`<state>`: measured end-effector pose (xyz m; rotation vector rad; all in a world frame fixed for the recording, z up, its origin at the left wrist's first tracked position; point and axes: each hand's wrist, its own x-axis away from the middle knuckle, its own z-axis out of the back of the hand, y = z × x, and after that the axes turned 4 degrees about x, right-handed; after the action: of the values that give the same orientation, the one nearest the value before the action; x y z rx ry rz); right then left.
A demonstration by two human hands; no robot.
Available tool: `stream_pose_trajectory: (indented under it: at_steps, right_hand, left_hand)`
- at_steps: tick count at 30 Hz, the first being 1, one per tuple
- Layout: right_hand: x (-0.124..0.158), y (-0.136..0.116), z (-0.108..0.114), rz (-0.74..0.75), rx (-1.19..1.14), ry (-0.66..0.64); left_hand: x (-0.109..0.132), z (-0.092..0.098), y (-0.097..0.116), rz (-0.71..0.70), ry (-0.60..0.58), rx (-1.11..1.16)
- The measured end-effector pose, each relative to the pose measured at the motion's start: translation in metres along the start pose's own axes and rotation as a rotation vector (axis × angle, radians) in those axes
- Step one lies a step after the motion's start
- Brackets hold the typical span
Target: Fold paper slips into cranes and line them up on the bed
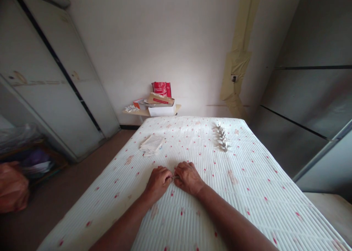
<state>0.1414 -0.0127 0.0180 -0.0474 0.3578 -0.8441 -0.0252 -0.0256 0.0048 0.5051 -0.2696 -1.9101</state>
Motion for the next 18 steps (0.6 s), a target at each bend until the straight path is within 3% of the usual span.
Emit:
stream_pose_trajectory:
  at_steps: [9,18]
  right_hand:
    - [0.002,0.008,-0.004,-0.016,0.023,-0.013]
    - [0.008,0.012,0.001,0.002,-0.132,0.08]
  left_hand:
    - [0.001,-0.002,-0.002,-0.042,0.041,0.017]
    - [0.002,-0.001,0.001,-0.071,0.093,0.043]
